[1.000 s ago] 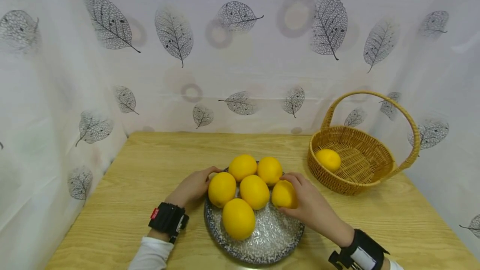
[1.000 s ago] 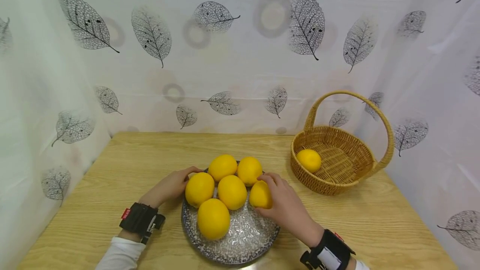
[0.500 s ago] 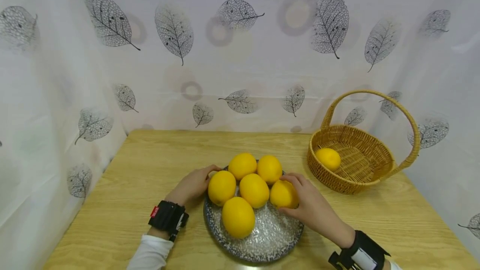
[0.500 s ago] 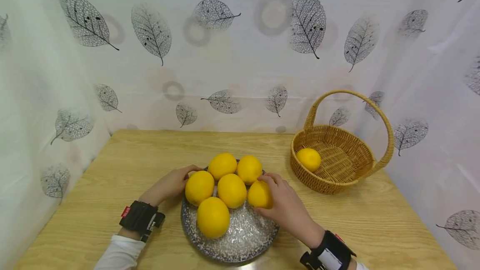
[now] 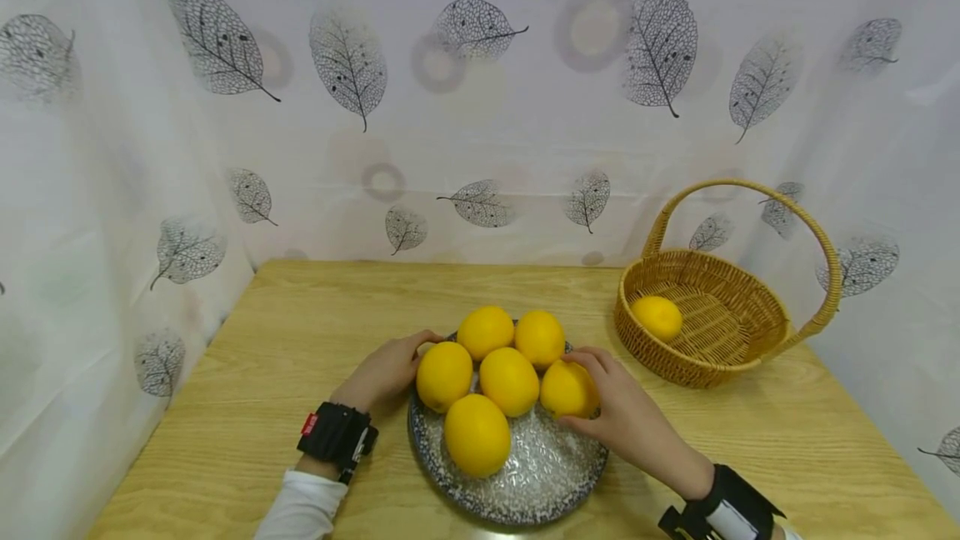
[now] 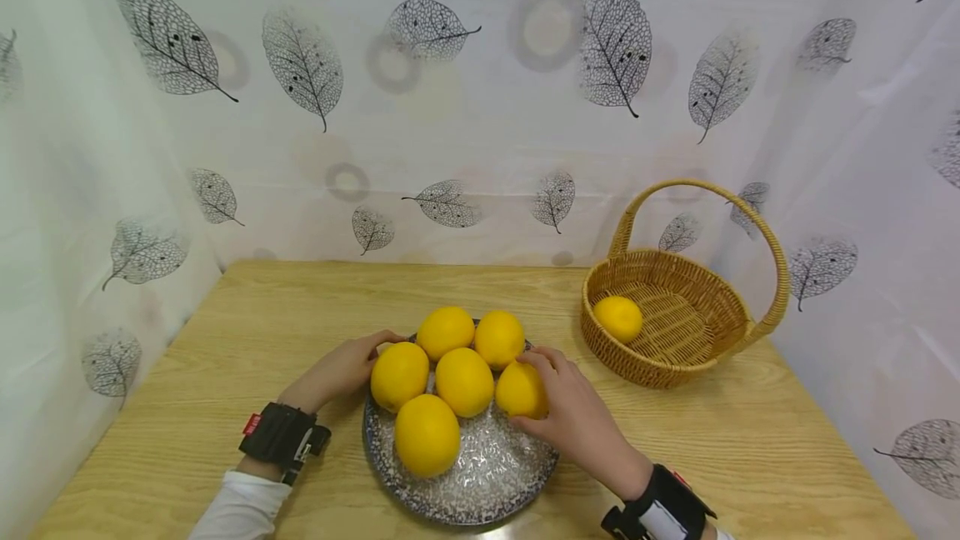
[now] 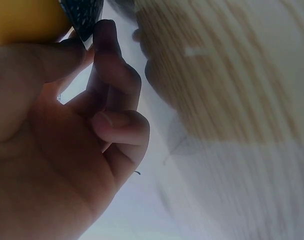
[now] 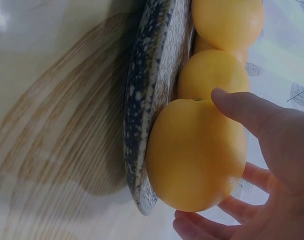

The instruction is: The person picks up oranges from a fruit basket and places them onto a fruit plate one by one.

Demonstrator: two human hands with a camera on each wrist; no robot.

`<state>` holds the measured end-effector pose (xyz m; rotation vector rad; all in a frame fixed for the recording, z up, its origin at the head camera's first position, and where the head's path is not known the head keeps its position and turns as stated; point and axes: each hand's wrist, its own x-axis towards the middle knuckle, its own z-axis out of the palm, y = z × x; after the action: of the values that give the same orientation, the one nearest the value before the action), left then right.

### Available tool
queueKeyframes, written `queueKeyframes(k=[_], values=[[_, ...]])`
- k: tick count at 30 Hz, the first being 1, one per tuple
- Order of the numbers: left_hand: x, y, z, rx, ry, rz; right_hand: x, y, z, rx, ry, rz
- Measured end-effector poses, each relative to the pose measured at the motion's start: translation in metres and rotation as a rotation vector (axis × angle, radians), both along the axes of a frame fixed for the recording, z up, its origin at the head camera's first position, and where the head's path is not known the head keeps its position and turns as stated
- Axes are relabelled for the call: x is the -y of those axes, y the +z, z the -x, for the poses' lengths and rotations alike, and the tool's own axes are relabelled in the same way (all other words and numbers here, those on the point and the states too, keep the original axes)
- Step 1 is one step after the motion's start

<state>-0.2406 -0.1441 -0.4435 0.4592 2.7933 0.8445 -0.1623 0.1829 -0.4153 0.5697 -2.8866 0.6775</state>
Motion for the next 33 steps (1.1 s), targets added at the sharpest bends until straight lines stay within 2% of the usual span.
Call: queueKeyframes(k=[33], values=[[0.0001,-0.0035,0.0027,0.004,0.005,-0.001,-0.0033,-0.0015,-0.0007,0.022,0.001,0.008]])
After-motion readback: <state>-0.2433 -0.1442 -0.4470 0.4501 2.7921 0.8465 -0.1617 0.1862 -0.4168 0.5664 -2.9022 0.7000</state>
